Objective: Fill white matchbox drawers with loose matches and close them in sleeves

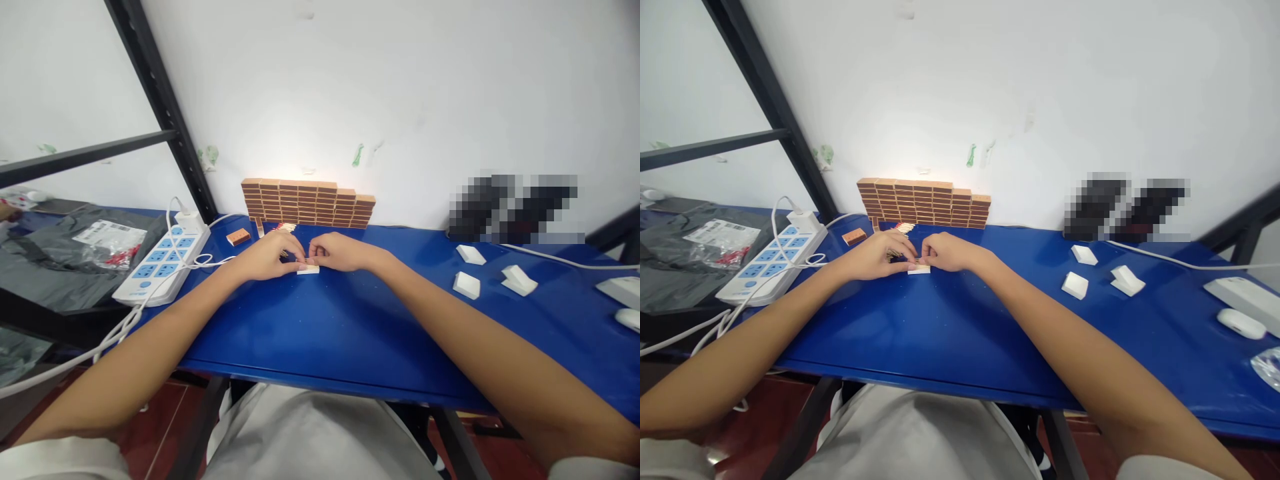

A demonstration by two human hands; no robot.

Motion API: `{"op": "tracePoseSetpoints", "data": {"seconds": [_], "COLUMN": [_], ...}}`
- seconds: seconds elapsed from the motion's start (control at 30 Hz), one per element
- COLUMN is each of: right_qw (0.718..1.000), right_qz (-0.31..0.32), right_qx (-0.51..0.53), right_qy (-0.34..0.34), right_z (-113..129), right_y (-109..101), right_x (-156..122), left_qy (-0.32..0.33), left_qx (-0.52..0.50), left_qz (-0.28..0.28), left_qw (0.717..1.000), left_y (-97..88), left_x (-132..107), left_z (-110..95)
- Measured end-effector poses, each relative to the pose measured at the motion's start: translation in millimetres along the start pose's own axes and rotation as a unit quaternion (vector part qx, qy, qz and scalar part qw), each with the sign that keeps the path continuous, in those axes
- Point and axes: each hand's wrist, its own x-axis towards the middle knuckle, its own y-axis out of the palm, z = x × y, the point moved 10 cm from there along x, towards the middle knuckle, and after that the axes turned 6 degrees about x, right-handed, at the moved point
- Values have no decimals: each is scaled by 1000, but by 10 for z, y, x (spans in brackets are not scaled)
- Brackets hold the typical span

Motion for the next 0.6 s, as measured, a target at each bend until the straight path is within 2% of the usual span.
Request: {"op": "tracePoseSetpoints", "data": {"seconds": [0.17, 0.3, 0.43, 0.6], "right_qw": [1000, 1000, 1000, 1000], "right_qz": [-4, 18, 18, -16], "right_qx": [11, 12, 7, -14], "right_qy": [-11, -8, -9, -8], "right_z": [18, 23, 31, 28], "right_y": [-28, 6, 6, -38], "right_x": [-9, -27, -29, -8], "left_qy": [-3, -8, -38, -84], "left_qx": [-8, 7, 55, 75], "left_qz": [12, -2, -20, -44], "left_qw": [1000, 1000, 998, 993], "left_y": [29, -3, -28, -30], "left_x": [1, 0, -9, -25], "left_z": [17, 30, 113, 263]}}
